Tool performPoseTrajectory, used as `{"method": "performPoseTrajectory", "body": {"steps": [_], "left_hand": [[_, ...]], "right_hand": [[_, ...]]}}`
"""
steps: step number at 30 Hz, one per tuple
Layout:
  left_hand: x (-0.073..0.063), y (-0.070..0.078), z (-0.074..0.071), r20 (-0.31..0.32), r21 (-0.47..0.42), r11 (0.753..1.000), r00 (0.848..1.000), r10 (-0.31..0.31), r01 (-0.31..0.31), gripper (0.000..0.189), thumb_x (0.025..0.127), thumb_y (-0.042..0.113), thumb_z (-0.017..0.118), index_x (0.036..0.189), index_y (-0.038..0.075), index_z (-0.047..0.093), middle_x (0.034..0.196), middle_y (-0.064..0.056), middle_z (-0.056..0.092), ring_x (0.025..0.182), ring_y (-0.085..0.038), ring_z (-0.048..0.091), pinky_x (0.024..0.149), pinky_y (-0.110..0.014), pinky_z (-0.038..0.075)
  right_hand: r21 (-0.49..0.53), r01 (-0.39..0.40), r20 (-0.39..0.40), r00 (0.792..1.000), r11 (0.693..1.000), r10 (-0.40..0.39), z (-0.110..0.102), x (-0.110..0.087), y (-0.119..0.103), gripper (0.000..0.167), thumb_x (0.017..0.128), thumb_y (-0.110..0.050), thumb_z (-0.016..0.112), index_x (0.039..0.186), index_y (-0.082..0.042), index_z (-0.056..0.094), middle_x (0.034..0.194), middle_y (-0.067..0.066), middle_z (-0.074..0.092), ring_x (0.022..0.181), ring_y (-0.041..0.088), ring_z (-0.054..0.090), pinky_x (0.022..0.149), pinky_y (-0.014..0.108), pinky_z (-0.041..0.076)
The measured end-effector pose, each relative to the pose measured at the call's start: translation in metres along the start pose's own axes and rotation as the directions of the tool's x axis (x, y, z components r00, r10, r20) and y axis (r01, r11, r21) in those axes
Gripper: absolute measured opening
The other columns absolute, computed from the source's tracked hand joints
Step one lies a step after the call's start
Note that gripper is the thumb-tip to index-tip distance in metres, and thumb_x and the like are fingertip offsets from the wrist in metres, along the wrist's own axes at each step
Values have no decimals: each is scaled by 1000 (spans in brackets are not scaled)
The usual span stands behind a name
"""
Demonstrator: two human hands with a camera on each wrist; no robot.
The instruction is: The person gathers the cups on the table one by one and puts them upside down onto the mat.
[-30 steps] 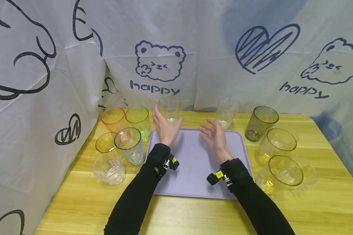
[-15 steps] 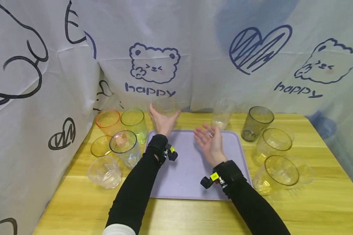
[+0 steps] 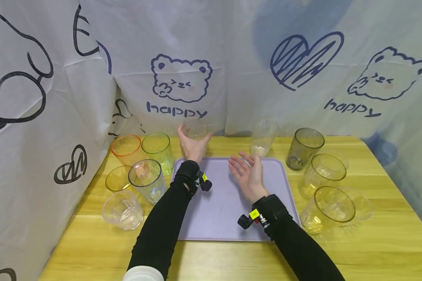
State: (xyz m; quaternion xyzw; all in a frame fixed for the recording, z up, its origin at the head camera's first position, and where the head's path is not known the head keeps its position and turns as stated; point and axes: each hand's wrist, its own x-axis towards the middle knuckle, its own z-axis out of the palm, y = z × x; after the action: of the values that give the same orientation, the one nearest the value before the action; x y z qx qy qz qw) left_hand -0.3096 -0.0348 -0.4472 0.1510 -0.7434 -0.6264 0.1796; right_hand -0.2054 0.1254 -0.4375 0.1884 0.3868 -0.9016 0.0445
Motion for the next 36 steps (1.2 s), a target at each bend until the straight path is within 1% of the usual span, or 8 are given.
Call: {"method": "performPoseTrajectory", "body": {"steps": [6, 10, 14, 18, 23, 26, 30, 36], "left_hand": [[-2, 1, -2, 4, 17, 999, 999, 42, -42, 98, 69, 25, 92, 150, 21, 36, 149, -8, 51, 140, -29, 47, 117, -43, 40], [-7, 8, -6, 19, 12, 997, 997, 72, -72, 97, 70, 24, 92, 150, 21, 36, 149, -7, 51, 140, -27, 47, 118, -42, 39], [-13, 20, -9, 50, -37, 989, 988, 147, -146, 93, 72, 23, 91, 148, 18, 38, 148, -11, 51, 139, -27, 47, 117, -44, 40], [-25, 37, -13, 113, -116, 965, 962, 250, -237, 91, 73, 20, 91, 147, 13, 38, 145, -15, 52, 136, -29, 48, 116, -46, 41], [-47, 58, -17, 187, -189, 929, 917, 353, -319, 90, 72, 14, 90, 145, 9, 38, 139, -14, 55, 134, -33, 51, 116, -42, 41], [-61, 65, -21, 239, -241, 914, 893, 381, -325, 90, 73, 10, 89, 146, 5, 36, 140, -16, 54, 134, -32, 51, 118, -41, 41], [-77, 68, -32, 303, -270, 912, 872, 384, -308, 90, 75, 8, 87, 147, 5, 35, 143, -16, 53, 135, -29, 52, 120, -43, 40], [-98, 65, -52, 358, -325, 908, 854, 377, -264, 86, 77, 1, 83, 147, 5, 33, 146, -18, 51, 138, -33, 50, 121, -44, 38]], "right_hand": [[-23, 5, 11, 1000, 1000, -5, 1, -1, 3, 36, 101, -29, 31, 122, -11, 53, 111, 9, 67, 123, 27, 62, 103, 33, 55], [-46, 18, 31, 999, 999, -16, 0, -2, 4, 35, 99, -28, 32, 122, -10, 53, 108, 8, 68, 114, 24, 66, 101, 33, 55], [-79, 26, 55, 998, 997, -22, -2, -5, 5, 37, 100, -28, 32, 125, -10, 52, 106, 6, 70, 106, 19, 69, 100, 32, 56], [-127, 30, 90, 996, 991, -18, -6, -7, 5, 40, 102, -29, 32, 133, -8, 49, 105, 4, 71, 104, 16, 69, 100, 30, 56], [-158, 29, 122, 993, 987, -10, -12, -14, 4, 43, 104, -30, 32, 140, -8, 44, 111, 5, 69, 109, 18, 67, 105, 33, 53], [-165, 24, 126, 992, 986, -4, -16, -19, 3, 44, 105, -30, 32, 142, -9, 42, 116, 6, 66, 113, 19, 65, 108, 34, 52], [-159, 20, 151, 989, 987, 4, -21, -26, 3, 47, 104, -31, 34, 145, -8, 38, 120, 7, 63, 117, 19, 63, 107, 32, 51], [-83, -3, 222, 975, 997, 21, -24, -35, 5, 47, 103, -34, 39, 143, -10, 40, 123, 7, 62, 119, 19, 61, 108, 32, 51]]}}
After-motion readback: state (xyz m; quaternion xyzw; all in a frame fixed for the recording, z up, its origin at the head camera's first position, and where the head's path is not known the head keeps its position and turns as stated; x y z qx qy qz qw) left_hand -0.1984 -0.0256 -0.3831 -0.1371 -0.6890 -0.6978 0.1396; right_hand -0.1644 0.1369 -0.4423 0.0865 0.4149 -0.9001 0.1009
